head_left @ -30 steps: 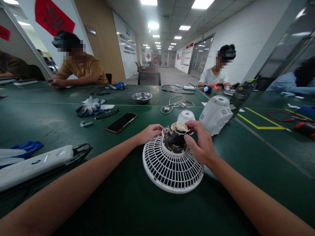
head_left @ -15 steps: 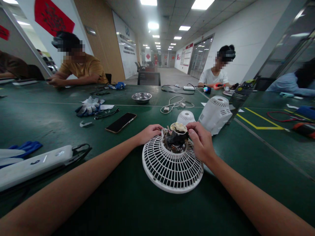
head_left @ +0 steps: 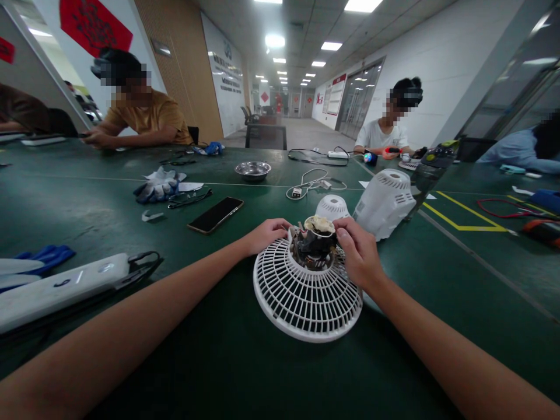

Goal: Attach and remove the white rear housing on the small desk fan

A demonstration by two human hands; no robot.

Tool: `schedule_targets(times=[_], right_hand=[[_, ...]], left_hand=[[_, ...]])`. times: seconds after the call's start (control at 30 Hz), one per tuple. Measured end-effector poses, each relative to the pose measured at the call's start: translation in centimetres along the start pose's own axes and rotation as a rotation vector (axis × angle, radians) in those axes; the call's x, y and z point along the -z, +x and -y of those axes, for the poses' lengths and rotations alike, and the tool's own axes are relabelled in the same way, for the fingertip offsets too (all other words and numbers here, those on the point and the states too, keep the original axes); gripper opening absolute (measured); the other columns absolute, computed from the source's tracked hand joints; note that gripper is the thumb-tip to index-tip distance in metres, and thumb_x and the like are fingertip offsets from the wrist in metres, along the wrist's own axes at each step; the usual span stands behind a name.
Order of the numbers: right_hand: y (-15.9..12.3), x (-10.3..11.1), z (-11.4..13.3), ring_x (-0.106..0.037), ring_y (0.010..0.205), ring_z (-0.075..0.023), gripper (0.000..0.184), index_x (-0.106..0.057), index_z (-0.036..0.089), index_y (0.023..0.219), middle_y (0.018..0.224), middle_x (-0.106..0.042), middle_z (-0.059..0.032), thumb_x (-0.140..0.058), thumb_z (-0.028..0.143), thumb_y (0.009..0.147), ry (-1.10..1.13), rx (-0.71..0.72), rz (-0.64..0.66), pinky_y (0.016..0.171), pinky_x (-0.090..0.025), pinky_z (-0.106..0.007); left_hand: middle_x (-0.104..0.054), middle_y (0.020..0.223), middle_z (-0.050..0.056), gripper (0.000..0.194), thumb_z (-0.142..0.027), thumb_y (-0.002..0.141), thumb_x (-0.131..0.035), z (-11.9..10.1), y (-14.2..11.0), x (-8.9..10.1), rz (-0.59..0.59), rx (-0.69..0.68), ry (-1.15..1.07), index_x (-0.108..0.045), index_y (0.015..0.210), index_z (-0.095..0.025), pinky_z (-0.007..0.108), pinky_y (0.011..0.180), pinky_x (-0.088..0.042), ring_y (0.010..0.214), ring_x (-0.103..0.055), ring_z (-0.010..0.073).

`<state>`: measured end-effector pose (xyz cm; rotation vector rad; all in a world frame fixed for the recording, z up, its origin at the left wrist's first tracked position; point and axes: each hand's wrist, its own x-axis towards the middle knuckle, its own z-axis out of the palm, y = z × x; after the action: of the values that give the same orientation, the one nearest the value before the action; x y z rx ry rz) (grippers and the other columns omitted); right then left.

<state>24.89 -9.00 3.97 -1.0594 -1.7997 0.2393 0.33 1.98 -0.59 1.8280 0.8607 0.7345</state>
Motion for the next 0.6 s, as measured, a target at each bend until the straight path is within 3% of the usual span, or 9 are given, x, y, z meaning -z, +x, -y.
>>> schedule_targets(times=[0.23,0.6], right_hand=[[-0.12,-0.02,-0.23,-0.059,0.076,-0.0189,0.029,-0.063,0.022,0.096,0.084,-0.065,-0.0018,-0.042,0.041,0.103,0.019,-0.026,0.023,0.071,-0.043,-0.033],[-0.14,-0.17,-0.72,-0.054,0.071,-0.0159,0.028,-0.063,0.022,0.098,0.080,-0.061,0.0004,-0.043,0.039,0.104,0.067,-0.011,0.032,0.067,-0.039,-0.030]], left_hand=[[-0.073,0.102,0.006,0.027,-0.028,0.083,-0.060,-0.28,-0.11,-0.02,-0.016,0.026,0.005,-0.070,0.104,-0.015,0.037,0.094,-0.048,0.098,-0.066,0.0234],[-0.072,0.105,0.007,0.028,-0.029,0.086,-0.057,0.45,0.15,0.11,0.002,-0.015,0.044,-0.069,0.106,-0.014,0.037,0.094,-0.048,0.099,-0.065,0.0232]])
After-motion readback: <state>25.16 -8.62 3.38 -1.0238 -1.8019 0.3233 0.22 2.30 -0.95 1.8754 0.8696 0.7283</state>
